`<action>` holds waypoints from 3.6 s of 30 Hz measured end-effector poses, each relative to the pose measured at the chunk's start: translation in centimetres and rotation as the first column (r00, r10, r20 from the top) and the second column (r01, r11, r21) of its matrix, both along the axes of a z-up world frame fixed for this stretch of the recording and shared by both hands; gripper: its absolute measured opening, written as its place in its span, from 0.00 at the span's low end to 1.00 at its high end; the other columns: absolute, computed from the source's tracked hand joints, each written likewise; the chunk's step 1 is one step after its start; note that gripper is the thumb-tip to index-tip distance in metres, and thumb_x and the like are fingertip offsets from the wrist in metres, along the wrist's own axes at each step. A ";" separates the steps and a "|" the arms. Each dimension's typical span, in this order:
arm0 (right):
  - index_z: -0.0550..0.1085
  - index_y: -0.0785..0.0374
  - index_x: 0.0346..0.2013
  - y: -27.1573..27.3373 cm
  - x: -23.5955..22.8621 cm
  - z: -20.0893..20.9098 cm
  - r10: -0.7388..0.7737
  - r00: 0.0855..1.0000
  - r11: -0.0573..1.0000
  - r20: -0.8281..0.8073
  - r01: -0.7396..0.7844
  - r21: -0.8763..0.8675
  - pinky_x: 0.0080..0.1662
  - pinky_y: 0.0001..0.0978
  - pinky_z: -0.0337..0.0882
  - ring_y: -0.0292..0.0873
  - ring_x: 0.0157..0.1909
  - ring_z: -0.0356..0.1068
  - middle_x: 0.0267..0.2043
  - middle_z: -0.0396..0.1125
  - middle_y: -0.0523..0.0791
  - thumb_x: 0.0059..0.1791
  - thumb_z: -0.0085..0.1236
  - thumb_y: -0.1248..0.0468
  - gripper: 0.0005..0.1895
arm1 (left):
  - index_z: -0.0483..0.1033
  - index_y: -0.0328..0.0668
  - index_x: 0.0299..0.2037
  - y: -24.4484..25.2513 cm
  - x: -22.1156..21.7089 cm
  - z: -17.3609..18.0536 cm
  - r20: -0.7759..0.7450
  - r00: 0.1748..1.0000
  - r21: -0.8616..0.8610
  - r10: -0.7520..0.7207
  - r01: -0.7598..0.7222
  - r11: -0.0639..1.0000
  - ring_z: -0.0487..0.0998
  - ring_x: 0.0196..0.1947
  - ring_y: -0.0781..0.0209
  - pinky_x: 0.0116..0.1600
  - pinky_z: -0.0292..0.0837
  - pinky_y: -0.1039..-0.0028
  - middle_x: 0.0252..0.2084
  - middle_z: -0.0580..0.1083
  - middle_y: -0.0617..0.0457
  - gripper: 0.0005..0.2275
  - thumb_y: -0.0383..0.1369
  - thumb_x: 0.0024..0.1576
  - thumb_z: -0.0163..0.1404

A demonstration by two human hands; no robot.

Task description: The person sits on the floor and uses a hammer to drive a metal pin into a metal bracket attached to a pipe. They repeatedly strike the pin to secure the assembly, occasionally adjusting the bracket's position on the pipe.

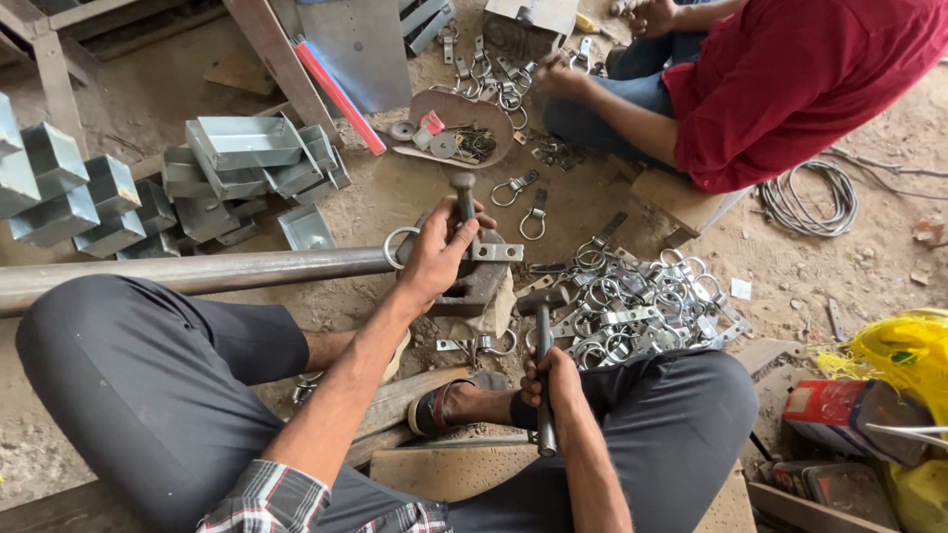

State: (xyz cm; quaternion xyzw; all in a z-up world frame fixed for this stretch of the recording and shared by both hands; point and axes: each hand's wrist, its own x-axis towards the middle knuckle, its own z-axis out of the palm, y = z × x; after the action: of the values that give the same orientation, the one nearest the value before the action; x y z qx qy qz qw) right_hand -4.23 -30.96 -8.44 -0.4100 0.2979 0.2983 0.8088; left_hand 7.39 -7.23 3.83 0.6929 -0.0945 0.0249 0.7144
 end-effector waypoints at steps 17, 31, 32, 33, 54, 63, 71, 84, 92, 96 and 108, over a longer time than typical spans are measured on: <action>0.65 0.60 0.39 0.0 -0.3 -1.0 -0.006 1.000 0.999 0.022 0.005 0.041 0.19 0.30 0.58 0.37 0.17 0.55 0.24 0.59 0.42 0.45 0.37 0.66 0.10 | 0.71 0.36 0.50 -1.3 -0.3 -0.8 0.078 0.994 0.059 0.072 -0.077 0.995 0.80 0.44 0.68 0.49 0.78 0.74 0.46 0.78 0.52 0.08 0.29 0.65 0.52; 0.66 0.61 0.40 0.6 -0.3 0.9 -0.015 1.000 1.000 -0.025 0.015 -0.004 0.18 0.29 0.57 0.36 0.16 0.54 0.23 0.58 0.42 0.44 0.36 0.66 0.12 | 0.72 0.38 0.50 -1.1 -0.4 -0.9 0.068 0.993 0.101 0.093 -0.100 0.990 0.81 0.45 0.66 0.50 0.79 0.73 0.46 0.80 0.51 0.08 0.31 0.65 0.53; 0.66 0.61 0.40 0.7 -0.3 1.1 -0.014 1.000 1.000 -0.022 0.014 -0.011 0.18 0.29 0.57 0.36 0.16 0.54 0.23 0.58 0.42 0.44 0.36 0.66 0.12 | 0.72 0.38 0.50 -1.1 -0.4 -0.9 0.062 0.994 0.098 0.092 -0.098 0.990 0.81 0.45 0.66 0.50 0.80 0.73 0.46 0.80 0.51 0.08 0.31 0.65 0.53; 0.66 0.61 0.40 0.8 -0.3 1.3 -0.013 1.000 1.000 -0.019 0.013 -0.018 0.18 0.29 0.57 0.36 0.16 0.54 0.23 0.58 0.42 0.44 0.36 0.66 0.12 | 0.72 0.38 0.50 -1.1 -0.4 -1.0 0.057 0.994 0.096 0.090 -0.096 0.991 0.81 0.45 0.66 0.50 0.80 0.73 0.46 0.80 0.51 0.08 0.32 0.65 0.53; 0.65 0.59 0.38 1.0 -0.1 1.3 0.023 0.999 0.998 -0.036 -0.025 -0.055 0.18 0.29 0.57 0.36 0.15 0.53 0.21 0.55 0.40 0.49 0.37 0.58 0.10 | 0.72 0.38 0.56 -1.6 0.4 -1.6 0.182 0.981 0.311 0.068 -0.123 0.942 0.85 0.46 0.58 0.52 0.82 0.69 0.45 0.81 0.49 0.12 0.33 0.65 0.51; 0.64 0.62 0.41 0.8 -1.2 3.1 0.020 0.995 0.986 0.100 -0.003 -0.169 0.16 0.26 0.55 0.34 0.14 0.53 0.21 0.56 0.40 0.59 0.38 0.49 0.18 | 0.77 0.38 0.49 -1.6 0.4 -2.9 0.256 0.967 0.286 -0.001 -0.075 0.955 0.85 0.43 0.57 0.49 0.81 0.64 0.41 0.82 0.49 0.12 0.38 0.64 0.53; 0.63 0.63 0.44 2.9 -2.6 10.8 -0.040 0.827 0.970 0.561 0.166 -0.176 0.12 0.25 0.58 0.34 0.12 0.57 0.21 0.59 0.42 0.57 0.38 0.55 0.14 | 0.78 0.41 0.46 -1.5 1.6 -3.7 0.232 0.970 0.319 -0.068 -0.010 0.948 0.85 0.39 0.59 0.45 0.83 0.65 0.39 0.82 0.50 0.13 0.42 0.64 0.51; 0.67 0.61 0.32 3.6 0.4 21.9 0.377 0.595 0.643 0.710 0.383 -0.663 0.18 0.23 0.56 0.32 0.18 0.54 0.21 0.57 0.36 0.62 0.39 0.48 0.23 | 0.79 0.34 0.45 -1.6 0.9 -0.9 0.215 0.976 0.303 -0.032 -0.035 0.952 0.84 0.34 0.51 0.39 0.77 0.63 0.36 0.81 0.44 0.12 0.37 0.63 0.54; 0.68 0.61 0.42 3.9 2.1 23.8 0.503 0.431 0.520 0.749 0.542 -0.661 0.20 0.29 0.53 0.35 0.18 0.55 0.18 0.58 0.39 0.60 0.34 0.48 0.21 | 0.78 0.29 0.50 -1.7 0.9 -3.0 0.241 0.970 0.237 0.007 -0.066 0.969 0.84 0.39 0.48 0.42 0.78 0.62 0.41 0.81 0.38 0.17 0.39 0.62 0.55; 0.71 0.61 0.43 5.1 1.4 22.2 0.602 0.747 0.310 0.280 0.105 -0.945 0.21 0.32 0.61 0.37 0.18 0.60 0.16 0.61 0.42 0.55 0.39 0.52 0.18 | 0.77 0.30 0.49 -1.8 0.5 -2.8 0.349 0.936 0.273 0.046 -0.149 0.950 0.82 0.42 0.43 0.44 0.78 0.60 0.42 0.80 0.36 0.16 0.38 0.61 0.56; 0.71 0.61 0.38 3.0 -0.1 28.2 0.035 0.539 0.823 0.841 0.462 -0.331 0.25 0.33 0.61 0.38 0.20 0.61 0.24 0.64 0.42 0.50 0.44 0.62 0.08 | 0.78 0.30 0.49 -1.4 0.8 -3.7 0.305 0.952 0.257 -0.004 -0.078 0.963 0.84 0.38 0.49 0.42 0.79 0.62 0.40 0.81 0.41 0.15 0.37 0.62 0.55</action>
State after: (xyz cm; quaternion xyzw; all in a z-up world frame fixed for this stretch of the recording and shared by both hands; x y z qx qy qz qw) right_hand -4.36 -27.93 19.80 -0.6598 0.0072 -0.1241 0.7411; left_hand 8.20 -8.65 0.17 0.7720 -0.1923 0.1315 0.5914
